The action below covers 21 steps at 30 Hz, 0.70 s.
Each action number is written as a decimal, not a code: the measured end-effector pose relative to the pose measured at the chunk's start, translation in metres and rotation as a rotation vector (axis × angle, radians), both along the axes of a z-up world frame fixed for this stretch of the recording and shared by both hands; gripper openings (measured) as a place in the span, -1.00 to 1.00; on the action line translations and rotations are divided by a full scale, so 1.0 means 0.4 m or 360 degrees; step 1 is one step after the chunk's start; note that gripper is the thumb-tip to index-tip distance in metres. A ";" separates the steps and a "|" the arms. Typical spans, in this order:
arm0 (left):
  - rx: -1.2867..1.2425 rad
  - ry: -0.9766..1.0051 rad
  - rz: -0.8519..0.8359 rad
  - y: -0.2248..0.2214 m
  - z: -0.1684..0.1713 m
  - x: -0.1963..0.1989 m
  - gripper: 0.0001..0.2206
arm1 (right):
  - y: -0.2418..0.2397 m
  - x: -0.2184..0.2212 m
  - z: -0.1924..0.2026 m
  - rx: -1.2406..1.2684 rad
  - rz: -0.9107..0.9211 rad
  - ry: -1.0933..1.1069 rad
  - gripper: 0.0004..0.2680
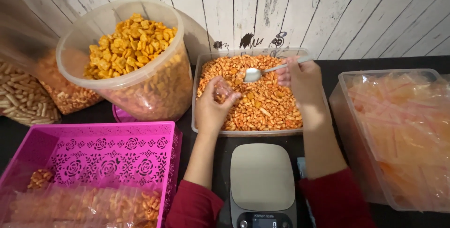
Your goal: The person scoops orange puffed snacks from a large container into small plastic bags, weighs each bag on a digital scale, and places the filled bags into a pink basket. The process is repeated multiple times with consistent portion sizes.
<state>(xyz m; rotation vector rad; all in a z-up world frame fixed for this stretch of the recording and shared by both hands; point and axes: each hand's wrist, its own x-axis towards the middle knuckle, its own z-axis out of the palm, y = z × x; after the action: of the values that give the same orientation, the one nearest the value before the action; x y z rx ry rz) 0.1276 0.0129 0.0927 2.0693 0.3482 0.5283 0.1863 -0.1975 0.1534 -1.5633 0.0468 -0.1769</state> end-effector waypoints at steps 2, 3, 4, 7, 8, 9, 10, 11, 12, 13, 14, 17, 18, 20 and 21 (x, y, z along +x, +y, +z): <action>0.0019 0.0038 -0.0013 -0.004 0.014 -0.014 -0.34 | 0.022 -0.017 0.019 -0.0071 0.0073 -0.0101 -0.82; 0.0040 0.0075 -0.0028 -0.007 0.022 -0.021 -0.33 | 0.033 -0.024 0.029 -0.0140 0.0144 -0.0203 -0.82; 0.0039 0.0073 -0.0027 -0.010 0.024 -0.024 -0.33 | 0.049 -0.045 0.039 -0.0141 0.0145 -0.0204 -0.82; 0.0000 -0.0003 -0.0049 -0.011 0.034 -0.029 -0.34 | 0.090 -0.091 0.060 -0.0355 0.0293 -0.0273 -0.83; 0.0013 -0.0013 -0.0061 -0.010 0.038 -0.029 -0.33 | 0.096 -0.095 0.060 -0.0427 0.0353 -0.0335 -0.84; 0.0025 -0.0022 -0.0075 -0.008 0.042 -0.028 -0.32 | 0.101 -0.100 0.060 -0.0500 0.0413 -0.0396 -0.86; 0.0025 -0.0024 -0.0073 -0.007 0.042 -0.031 -0.32 | 0.094 -0.099 0.063 -0.0500 0.0414 -0.0399 -0.86; 0.0034 -0.0050 -0.0083 -0.007 0.041 -0.034 -0.34 | 0.087 -0.099 0.066 -0.0510 0.0333 -0.0451 -0.85; 0.0043 -0.0075 -0.0093 -0.006 0.040 -0.037 -0.35 | 0.080 -0.099 0.069 -0.0520 0.0251 -0.0503 -0.84; 0.0040 -0.0070 -0.0095 -0.003 0.034 -0.036 -0.35 | 0.072 -0.116 0.095 -0.0522 0.0250 -0.0497 -0.84; 0.0049 -0.0141 -0.0151 0.000 0.027 -0.035 -0.43 | 0.064 -0.134 0.121 -0.0718 0.0206 -0.0529 -0.83; -0.0012 -0.0309 -0.0330 0.012 0.026 -0.032 -0.60 | 0.043 -0.149 0.141 -0.1084 0.0109 -0.0534 -0.82; -0.0077 -0.0398 -0.0442 0.016 0.028 -0.032 -0.65 | 0.037 -0.149 0.137 -0.1247 0.0067 -0.0503 -0.81; -0.0069 -0.0538 -0.0492 0.028 0.001 -0.014 -0.68 | 0.023 -0.142 0.099 -0.1404 0.0186 -0.0539 -0.79; -0.0051 -0.0683 -0.0540 0.034 -0.009 -0.003 -0.68 | 0.016 -0.138 0.082 -0.1550 0.0305 -0.0578 -0.76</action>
<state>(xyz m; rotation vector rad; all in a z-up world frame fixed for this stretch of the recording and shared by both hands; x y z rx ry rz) 0.1265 0.0265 0.0890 1.8693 -0.2402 0.7286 0.1312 -0.1911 0.1862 -2.4595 -0.5471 -0.3615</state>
